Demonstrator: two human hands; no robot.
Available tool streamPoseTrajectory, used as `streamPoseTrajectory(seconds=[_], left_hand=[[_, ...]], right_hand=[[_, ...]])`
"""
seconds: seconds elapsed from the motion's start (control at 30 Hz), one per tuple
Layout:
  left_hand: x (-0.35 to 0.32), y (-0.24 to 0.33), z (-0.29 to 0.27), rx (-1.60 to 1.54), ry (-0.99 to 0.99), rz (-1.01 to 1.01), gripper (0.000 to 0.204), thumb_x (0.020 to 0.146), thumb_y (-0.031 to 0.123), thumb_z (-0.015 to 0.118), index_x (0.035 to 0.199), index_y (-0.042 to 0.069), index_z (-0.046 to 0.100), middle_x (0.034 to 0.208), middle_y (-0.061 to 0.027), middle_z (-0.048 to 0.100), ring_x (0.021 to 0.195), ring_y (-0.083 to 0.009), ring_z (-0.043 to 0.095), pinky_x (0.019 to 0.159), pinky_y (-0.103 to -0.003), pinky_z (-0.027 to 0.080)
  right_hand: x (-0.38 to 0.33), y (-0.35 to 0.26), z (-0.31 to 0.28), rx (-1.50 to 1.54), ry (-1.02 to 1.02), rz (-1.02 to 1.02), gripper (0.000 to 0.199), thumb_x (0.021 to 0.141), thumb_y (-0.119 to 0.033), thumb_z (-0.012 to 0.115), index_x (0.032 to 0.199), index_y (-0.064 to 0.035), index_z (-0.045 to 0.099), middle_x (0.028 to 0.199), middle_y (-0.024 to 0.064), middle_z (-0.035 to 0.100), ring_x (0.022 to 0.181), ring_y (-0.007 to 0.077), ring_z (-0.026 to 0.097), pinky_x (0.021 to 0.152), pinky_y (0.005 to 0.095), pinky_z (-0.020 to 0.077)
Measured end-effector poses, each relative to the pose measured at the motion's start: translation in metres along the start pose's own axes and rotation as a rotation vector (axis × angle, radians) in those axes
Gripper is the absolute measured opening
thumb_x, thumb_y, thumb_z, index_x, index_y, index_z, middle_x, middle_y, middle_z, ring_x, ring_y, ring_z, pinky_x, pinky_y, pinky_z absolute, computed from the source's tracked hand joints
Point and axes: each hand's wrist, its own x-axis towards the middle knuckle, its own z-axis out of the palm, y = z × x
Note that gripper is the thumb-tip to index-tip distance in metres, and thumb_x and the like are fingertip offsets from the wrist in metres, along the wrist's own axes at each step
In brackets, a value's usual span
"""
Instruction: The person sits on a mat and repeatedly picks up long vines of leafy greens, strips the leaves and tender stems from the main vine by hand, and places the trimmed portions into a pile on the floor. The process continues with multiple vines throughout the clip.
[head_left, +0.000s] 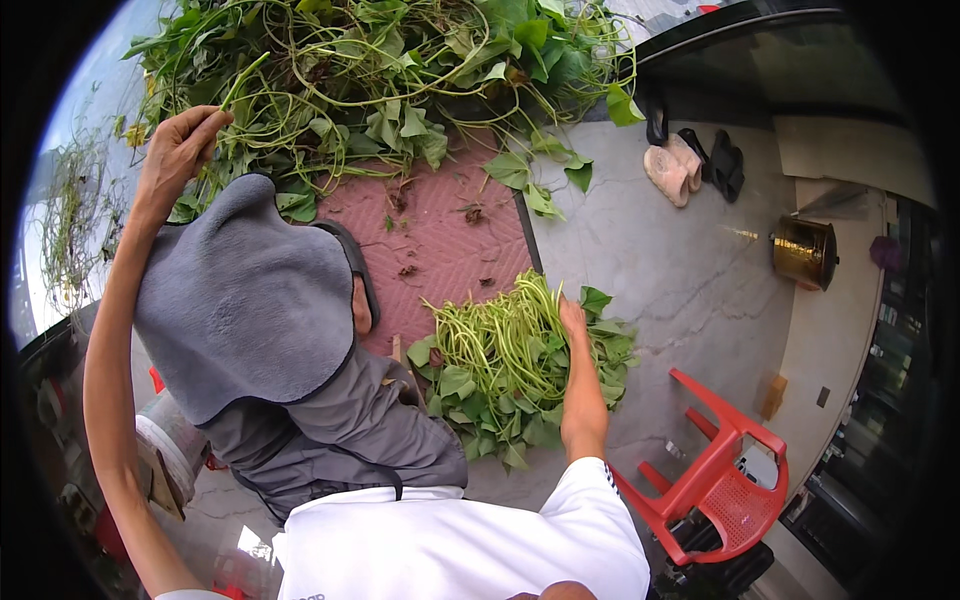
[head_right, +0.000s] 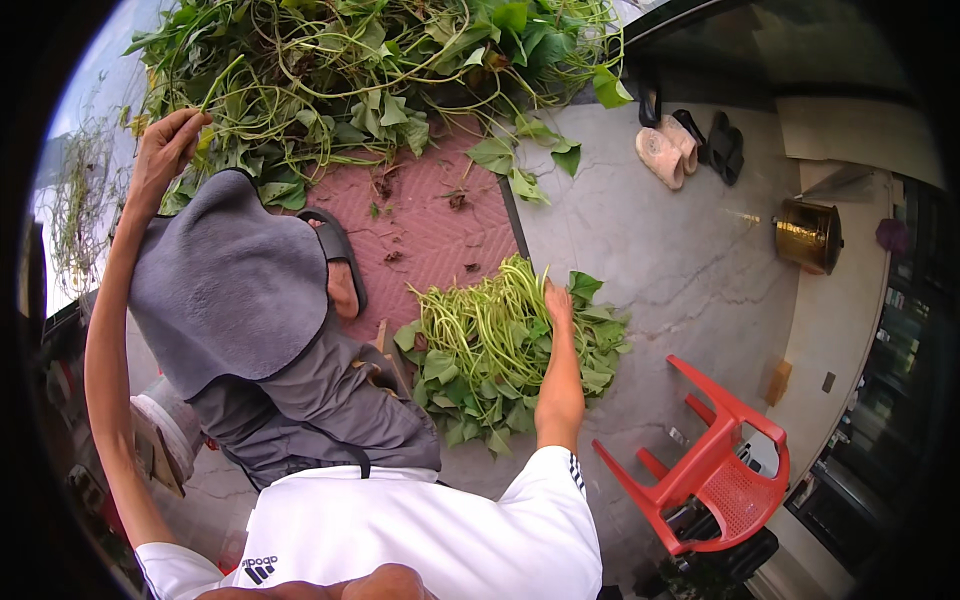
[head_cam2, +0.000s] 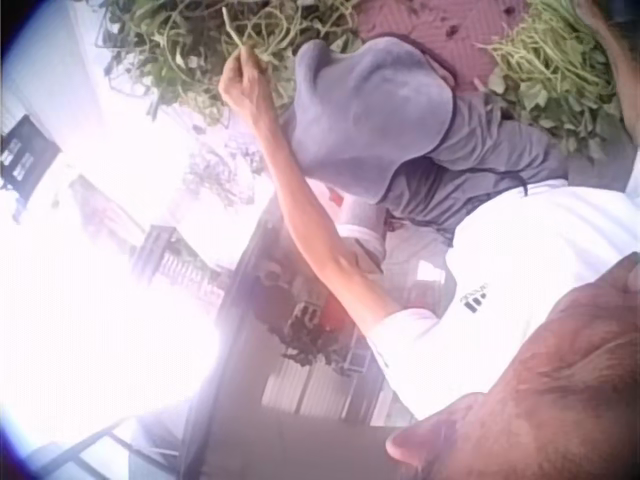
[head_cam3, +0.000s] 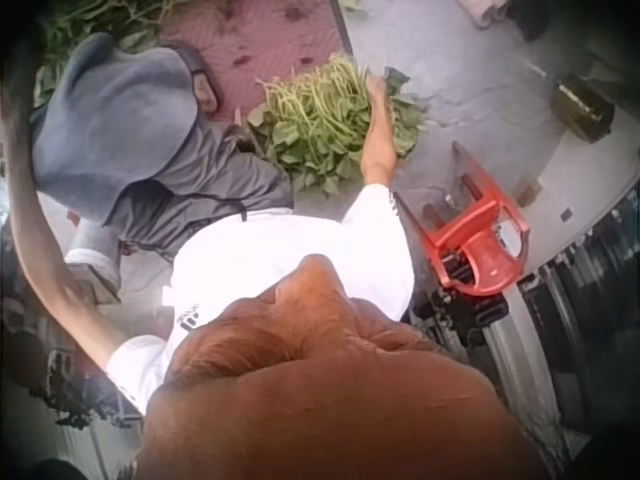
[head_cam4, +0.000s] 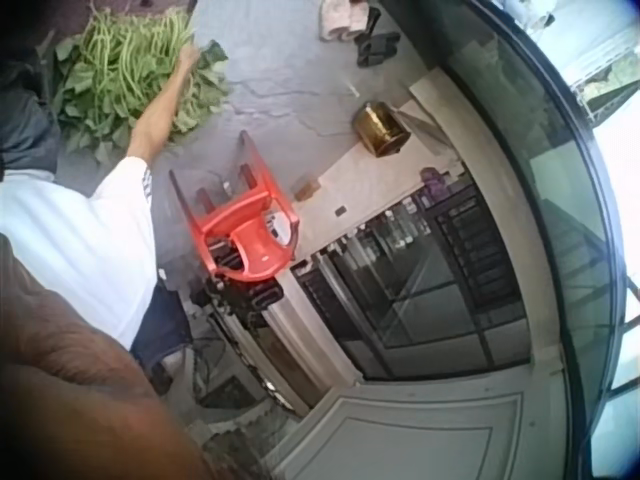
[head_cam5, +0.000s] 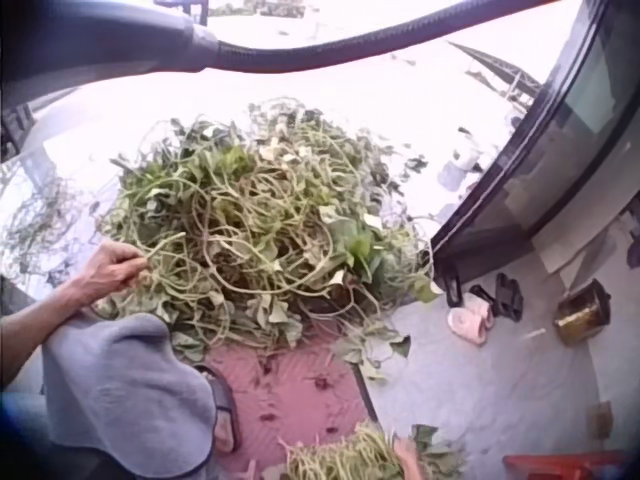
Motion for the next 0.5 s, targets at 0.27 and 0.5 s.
streamPoseTrajectory(seconds=[0.27,0.5], left_hand=[[-0.016,-0.006,-0.012,0.006,0.022,-0.01,0.029,0.109,0.029,0.06,0.115,0.003,0.073,0.065,0.0081,0.047,0.05,-0.0001,0.036,0.045,-0.02,0.026],[-0.016,-0.009,-0.015,-0.022,0.007,0.008,0.03,0.107,0.033,0.063,0.113,0.006,0.075,0.064,0.0074,0.052,0.049,-0.0013,0.042,0.045,-0.021,0.031]], right_hand=[[-0.04,-0.002,0.029,0.227,0.223,0.507,0.075,0.1,-0.063,0.055,0.114,0.0078,0.074,0.12,0.0341,0.069,0.117,0.0521,0.062,0.099,0.0569,0.0479],[-0.06,-0.019,0.002,0.338,0.579,0.224,0.047,0.105,-0.04,0.059,0.109,0.0032,0.077,0.099,0.0269,0.074,0.095,0.0476,0.067,0.088,0.057,0.0488]])
